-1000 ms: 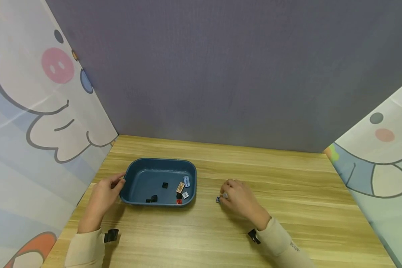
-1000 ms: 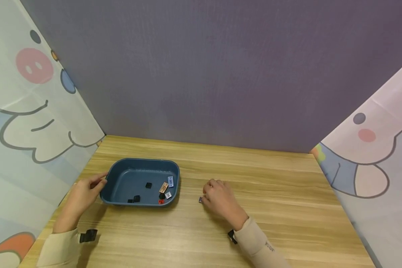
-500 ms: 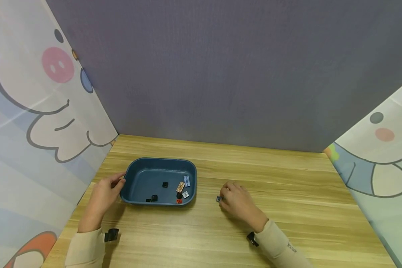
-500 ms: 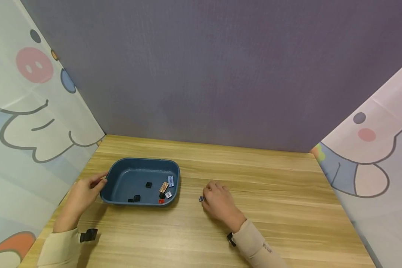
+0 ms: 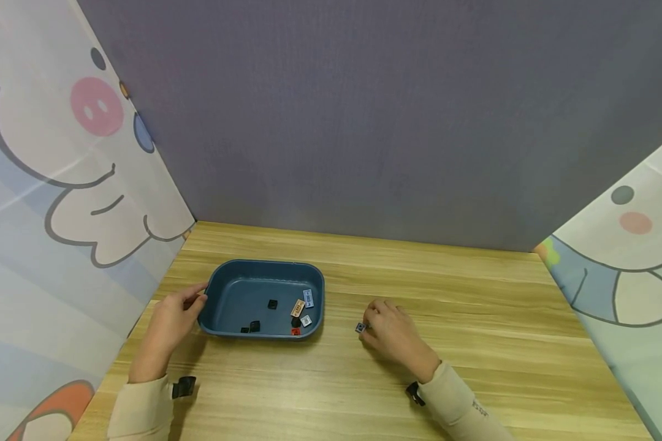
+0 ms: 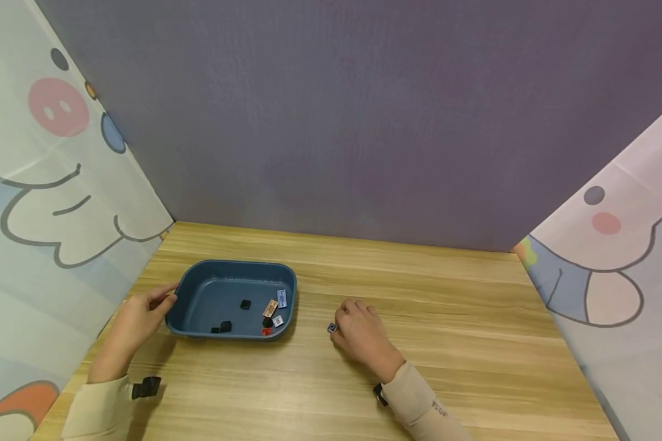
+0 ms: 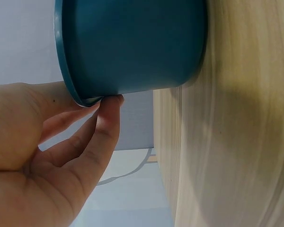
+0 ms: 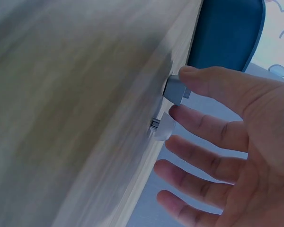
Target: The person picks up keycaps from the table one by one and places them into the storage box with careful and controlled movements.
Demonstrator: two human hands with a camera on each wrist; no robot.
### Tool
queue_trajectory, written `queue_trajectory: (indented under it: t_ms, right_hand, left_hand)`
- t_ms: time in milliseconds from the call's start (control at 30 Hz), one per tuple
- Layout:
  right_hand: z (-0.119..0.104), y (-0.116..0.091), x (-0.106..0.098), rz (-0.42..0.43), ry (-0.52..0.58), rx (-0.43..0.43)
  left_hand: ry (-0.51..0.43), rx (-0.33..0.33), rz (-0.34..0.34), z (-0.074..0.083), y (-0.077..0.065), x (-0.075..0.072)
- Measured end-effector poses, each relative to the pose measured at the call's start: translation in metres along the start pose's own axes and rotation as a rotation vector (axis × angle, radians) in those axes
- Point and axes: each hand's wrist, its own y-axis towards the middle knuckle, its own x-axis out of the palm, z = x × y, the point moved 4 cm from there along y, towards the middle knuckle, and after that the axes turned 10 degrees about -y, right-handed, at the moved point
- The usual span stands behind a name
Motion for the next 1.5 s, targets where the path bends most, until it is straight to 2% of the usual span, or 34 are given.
queue_trajectory:
  t_ms: [400, 733, 1233, 1500]
  right_hand:
    - [-0.001, 0.003, -0.006, 0.014, 0.004, -0.012]
    - [-0.007, 0.016, -0.027, 0.124, 0.003, -0.069]
    - [-0.030, 0.052, -0.057, 0.098, 0.009, -0.079]
    - [-0.046, 0.070, -0.061, 0.068, 0.034, -0.098]
  left_hand:
    - [0.001, 0.003, 0.007, 0.001, -0.001, 0.000]
    - [0.005, 0.026, 0.027, 0.001, -0.002, -0.001]
    - [0.002, 0.022, 0.021, -0.001, 0.000, 0.000]
    - [-0.005, 0.013, 0.014, -0.002, 0.001, 0.000]
